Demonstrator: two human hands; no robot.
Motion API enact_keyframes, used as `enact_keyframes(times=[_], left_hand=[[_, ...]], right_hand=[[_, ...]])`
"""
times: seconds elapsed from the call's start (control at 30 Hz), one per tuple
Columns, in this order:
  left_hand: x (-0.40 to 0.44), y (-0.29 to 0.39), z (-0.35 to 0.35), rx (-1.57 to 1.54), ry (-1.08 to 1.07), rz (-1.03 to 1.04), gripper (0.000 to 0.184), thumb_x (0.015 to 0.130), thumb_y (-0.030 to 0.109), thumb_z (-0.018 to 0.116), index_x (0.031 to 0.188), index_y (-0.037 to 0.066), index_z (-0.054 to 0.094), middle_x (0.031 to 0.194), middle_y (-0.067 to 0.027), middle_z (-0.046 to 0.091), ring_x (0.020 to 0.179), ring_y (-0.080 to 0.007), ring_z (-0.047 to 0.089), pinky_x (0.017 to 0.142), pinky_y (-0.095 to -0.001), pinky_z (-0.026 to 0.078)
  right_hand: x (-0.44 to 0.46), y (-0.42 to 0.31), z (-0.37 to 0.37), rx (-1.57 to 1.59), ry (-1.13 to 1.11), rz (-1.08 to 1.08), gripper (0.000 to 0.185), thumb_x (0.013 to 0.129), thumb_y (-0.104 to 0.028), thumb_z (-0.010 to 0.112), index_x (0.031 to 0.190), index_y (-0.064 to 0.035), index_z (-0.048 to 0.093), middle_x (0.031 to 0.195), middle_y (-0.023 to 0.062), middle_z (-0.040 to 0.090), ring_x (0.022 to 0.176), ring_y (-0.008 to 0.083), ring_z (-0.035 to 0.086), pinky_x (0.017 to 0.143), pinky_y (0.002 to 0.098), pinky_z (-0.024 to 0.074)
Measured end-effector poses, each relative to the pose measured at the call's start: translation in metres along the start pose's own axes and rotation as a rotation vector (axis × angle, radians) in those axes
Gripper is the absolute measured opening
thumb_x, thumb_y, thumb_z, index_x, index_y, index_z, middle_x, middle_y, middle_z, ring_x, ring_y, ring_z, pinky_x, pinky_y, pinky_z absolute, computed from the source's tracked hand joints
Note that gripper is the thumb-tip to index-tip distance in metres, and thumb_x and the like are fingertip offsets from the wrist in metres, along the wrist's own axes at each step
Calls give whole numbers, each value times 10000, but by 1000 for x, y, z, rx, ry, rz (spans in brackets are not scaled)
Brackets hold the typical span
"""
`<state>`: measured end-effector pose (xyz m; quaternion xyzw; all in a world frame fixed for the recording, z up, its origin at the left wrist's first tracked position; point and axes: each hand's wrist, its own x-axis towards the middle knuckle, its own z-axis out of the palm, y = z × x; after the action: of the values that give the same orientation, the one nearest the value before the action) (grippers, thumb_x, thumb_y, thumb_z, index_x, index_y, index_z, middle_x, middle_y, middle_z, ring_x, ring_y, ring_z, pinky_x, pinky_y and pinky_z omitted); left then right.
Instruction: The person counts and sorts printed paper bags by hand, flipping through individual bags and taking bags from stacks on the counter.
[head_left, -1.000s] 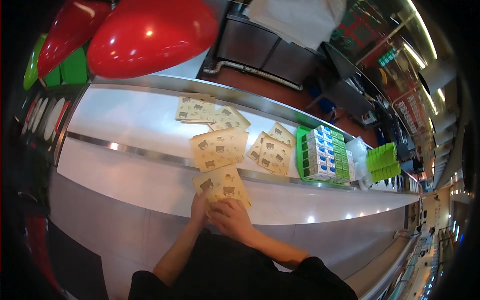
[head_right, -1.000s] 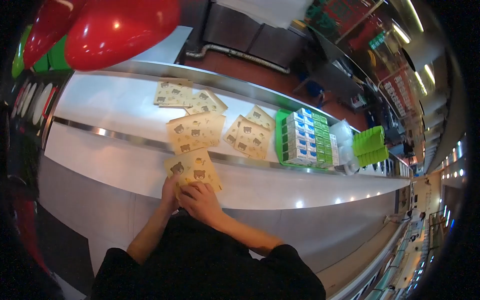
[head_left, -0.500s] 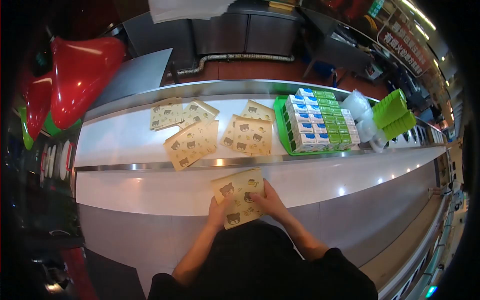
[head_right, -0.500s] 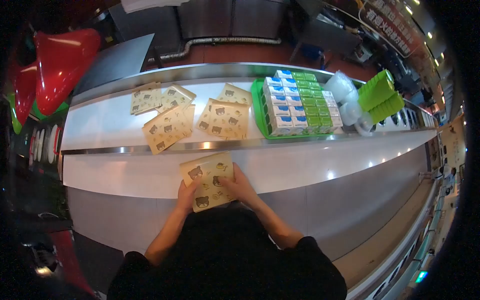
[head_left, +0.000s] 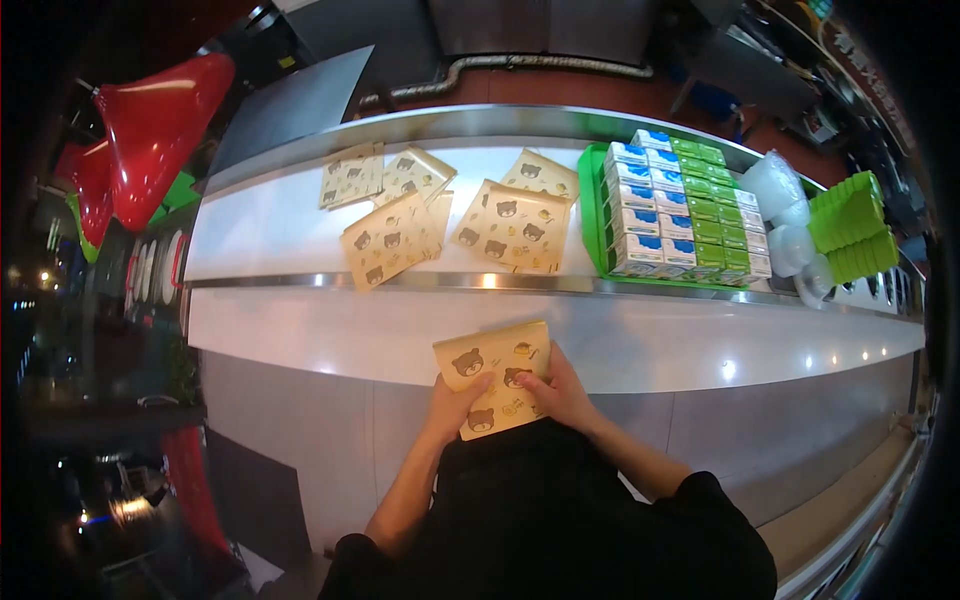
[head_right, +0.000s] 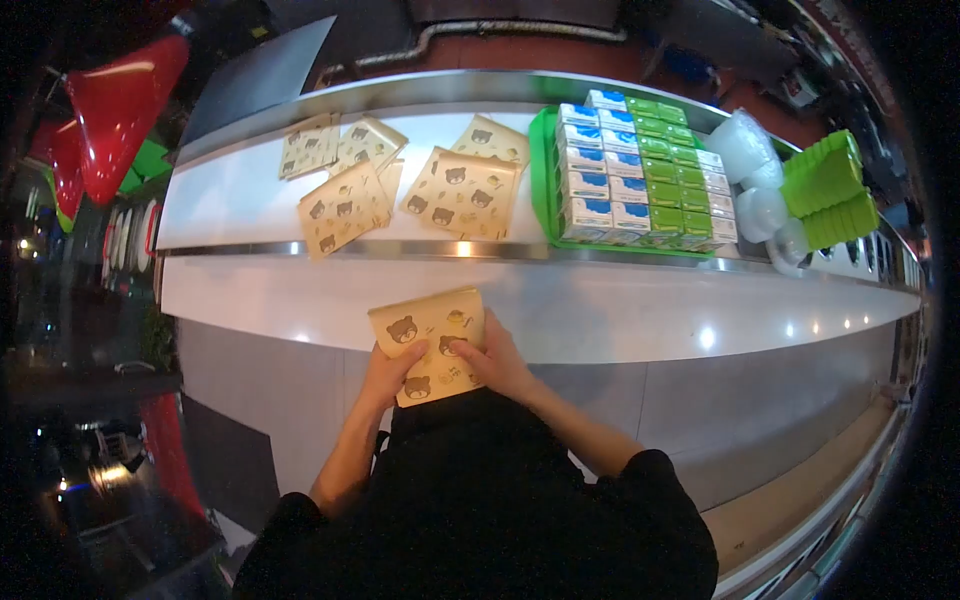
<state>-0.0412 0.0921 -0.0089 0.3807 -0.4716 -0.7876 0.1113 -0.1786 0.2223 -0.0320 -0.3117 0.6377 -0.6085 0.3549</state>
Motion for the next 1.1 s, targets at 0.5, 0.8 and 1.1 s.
enact_keyframes(times=[0.5, 0.8, 1.1], left_hand=[[-3, 9, 2, 6, 348, 13, 293, 874, 89, 623, 1126, -31, 533, 1038, -96, 623, 891, -153, 615, 752, -295, 523], [-10, 15, -21, 112, 382, -13, 276, 865, 98, 630, 1104, -16, 554, 991, -98, 641, 824, -155, 637, 703, -292, 535], [-6, 27, -58, 5, 335, -15, 232, 855, 92, 653, 1048, -31, 611, 949, -87, 663, 800, -129, 633, 688, -279, 526]], right_hand=[[33, 4, 8, 342, -212, 289, 386, 856, 40, 572, 1222, 14, 453, 1082, 82, 607, 974, 129, 592, 845, 284, 497], [34, 3, 34, 450, -248, 325, 319, 885, -43, 579, 1181, 16, 475, 1068, 80, 598, 928, 131, 595, 817, 283, 500], [57, 14, 71, 132, -194, 109, 334, 939, -93, 491, 1232, 0, 363, 1072, 115, 553, 972, 146, 550, 847, 293, 466]])
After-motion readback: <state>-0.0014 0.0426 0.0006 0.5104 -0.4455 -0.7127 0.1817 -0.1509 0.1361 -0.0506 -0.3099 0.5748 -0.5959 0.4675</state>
